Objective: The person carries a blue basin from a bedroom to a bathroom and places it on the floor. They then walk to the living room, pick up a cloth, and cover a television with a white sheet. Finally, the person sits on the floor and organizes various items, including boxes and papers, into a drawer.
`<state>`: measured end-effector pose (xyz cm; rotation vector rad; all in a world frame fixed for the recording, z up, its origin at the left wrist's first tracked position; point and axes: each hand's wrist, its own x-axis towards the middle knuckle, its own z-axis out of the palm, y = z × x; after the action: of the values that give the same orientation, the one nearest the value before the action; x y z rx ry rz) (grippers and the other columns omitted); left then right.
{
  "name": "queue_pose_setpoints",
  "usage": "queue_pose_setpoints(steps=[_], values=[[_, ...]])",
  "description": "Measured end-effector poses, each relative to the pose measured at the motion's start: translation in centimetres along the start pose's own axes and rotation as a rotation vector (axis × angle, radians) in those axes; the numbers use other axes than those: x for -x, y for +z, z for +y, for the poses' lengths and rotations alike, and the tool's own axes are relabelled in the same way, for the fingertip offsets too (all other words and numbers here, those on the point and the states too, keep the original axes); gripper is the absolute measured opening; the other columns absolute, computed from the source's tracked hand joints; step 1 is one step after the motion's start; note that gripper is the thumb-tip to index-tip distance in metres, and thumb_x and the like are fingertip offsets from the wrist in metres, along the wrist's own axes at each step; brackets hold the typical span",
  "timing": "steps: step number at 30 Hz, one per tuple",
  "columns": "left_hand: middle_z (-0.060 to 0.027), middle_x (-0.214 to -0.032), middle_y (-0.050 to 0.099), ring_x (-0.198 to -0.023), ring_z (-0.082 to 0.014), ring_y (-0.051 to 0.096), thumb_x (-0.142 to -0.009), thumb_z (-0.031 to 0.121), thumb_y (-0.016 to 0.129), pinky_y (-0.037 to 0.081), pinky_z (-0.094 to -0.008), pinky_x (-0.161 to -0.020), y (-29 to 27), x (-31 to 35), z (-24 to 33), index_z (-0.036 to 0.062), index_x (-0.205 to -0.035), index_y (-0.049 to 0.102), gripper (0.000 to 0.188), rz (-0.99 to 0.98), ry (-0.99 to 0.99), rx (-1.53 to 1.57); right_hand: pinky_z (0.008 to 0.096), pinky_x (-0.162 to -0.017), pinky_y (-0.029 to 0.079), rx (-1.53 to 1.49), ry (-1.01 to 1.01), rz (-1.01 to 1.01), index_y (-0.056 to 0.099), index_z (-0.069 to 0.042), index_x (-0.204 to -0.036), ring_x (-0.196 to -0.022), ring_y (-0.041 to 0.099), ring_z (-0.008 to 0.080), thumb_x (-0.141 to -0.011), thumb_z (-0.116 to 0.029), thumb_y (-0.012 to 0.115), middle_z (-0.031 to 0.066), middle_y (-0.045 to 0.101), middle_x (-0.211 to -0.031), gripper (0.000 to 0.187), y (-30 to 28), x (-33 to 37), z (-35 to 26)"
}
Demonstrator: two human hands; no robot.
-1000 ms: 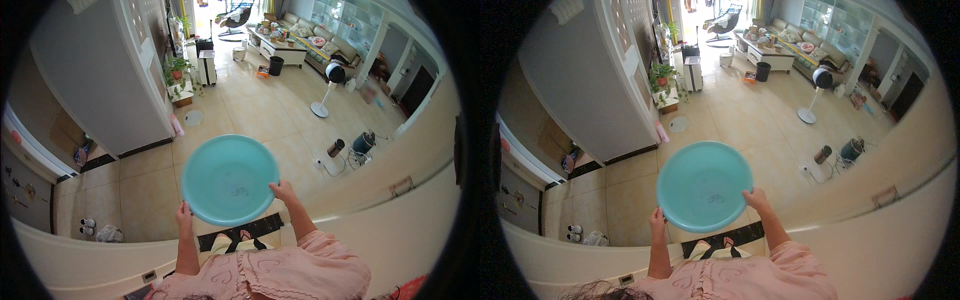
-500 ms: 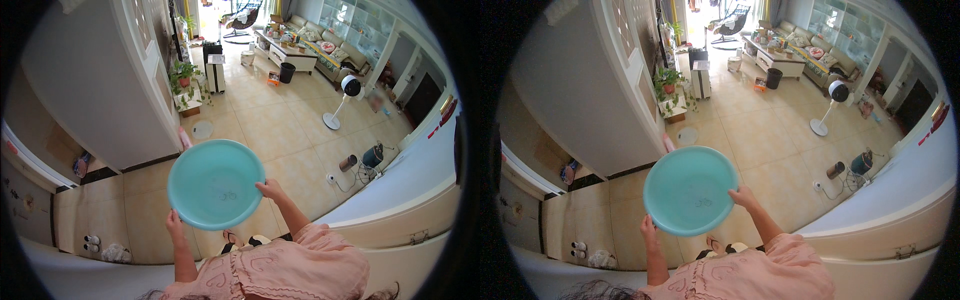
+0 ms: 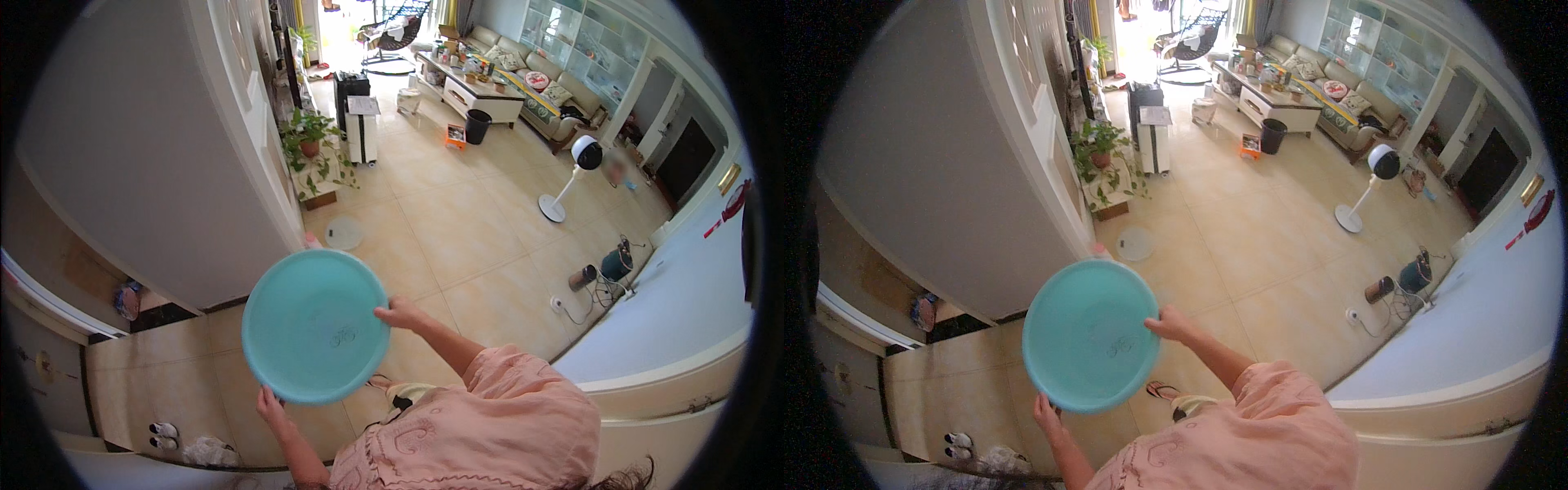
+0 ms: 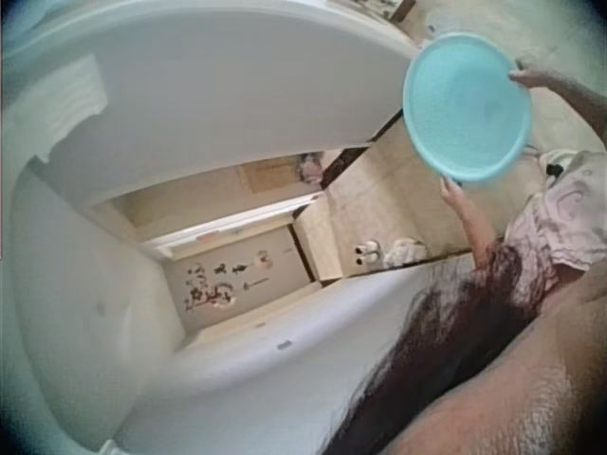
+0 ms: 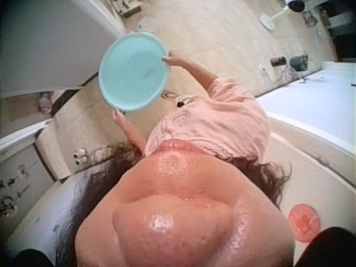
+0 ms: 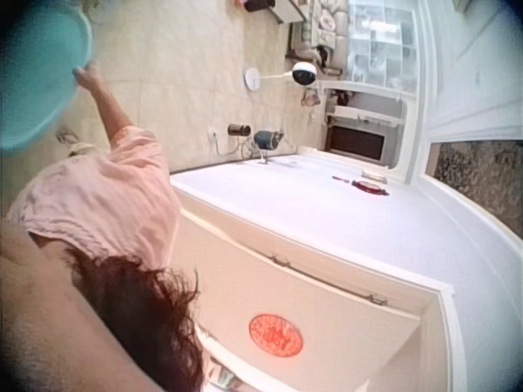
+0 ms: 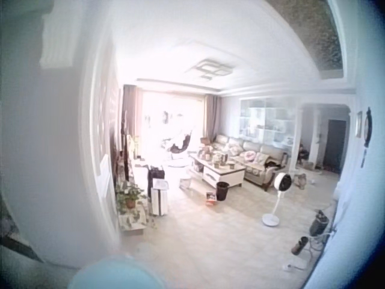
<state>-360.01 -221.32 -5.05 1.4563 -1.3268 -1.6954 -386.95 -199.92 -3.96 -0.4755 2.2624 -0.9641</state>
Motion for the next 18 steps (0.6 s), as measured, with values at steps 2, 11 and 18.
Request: queue_pose_setpoints(steps=[2, 11, 18], values=[[-0.0068, -0.101, 0.055, -0.088, -0.0165, 0.053, -0.089, 0.025, 0.043, 0.044, -0.0302, -0.071, -3.0, -2.8, 0.0, 0.0014, -0.107, 0.054, 0.031, 0.097, -0.015, 0.001, 0.0386, -0.067, 0.045, 0.062, -0.045, -0.071, 0.060, 0.006, -0.080, -0.072, 0.059, 0.0288, -0.071, -0.037, 0.054, 0.0194, 0.060, -0.074, 0.044, 2.3, -1.9, -5.0], [-0.0081, -0.105, 0.054, -0.092, -0.0180, 0.052, -0.087, 0.029, 0.047, 0.042, -0.0312, -0.077, -15.5, -9.5, 2.5, -0.0003, -0.111, 0.051, 0.038, 0.510, 0.017, 0.255, 0.0373, -0.056, 0.045, 0.015, -0.256, -0.372, 0.060, 0.008, -0.073, -0.061, 0.059, 0.0238, -0.072, -0.036, 0.060, 0.0166, 0.059, -0.062, 0.044, 20.3, -15.2, -17.5], [-0.0094, -0.108, 0.053, -0.093, -0.0197, 0.052, -0.086, 0.030, 0.049, 0.043, -0.0322, -0.077, -27.2, -14.6, 1.4, -0.0001, -0.115, 0.048, 0.042, 0.653, -0.052, 0.233, 0.0382, -0.061, 0.045, 0.182, -0.352, -0.544, 0.058, 0.013, -0.079, -0.069, 0.060, 0.0259, -0.071, -0.033, 0.057, 0.0200, 0.060, -0.071, 0.047, 33.1, -15.5, -30.1]])
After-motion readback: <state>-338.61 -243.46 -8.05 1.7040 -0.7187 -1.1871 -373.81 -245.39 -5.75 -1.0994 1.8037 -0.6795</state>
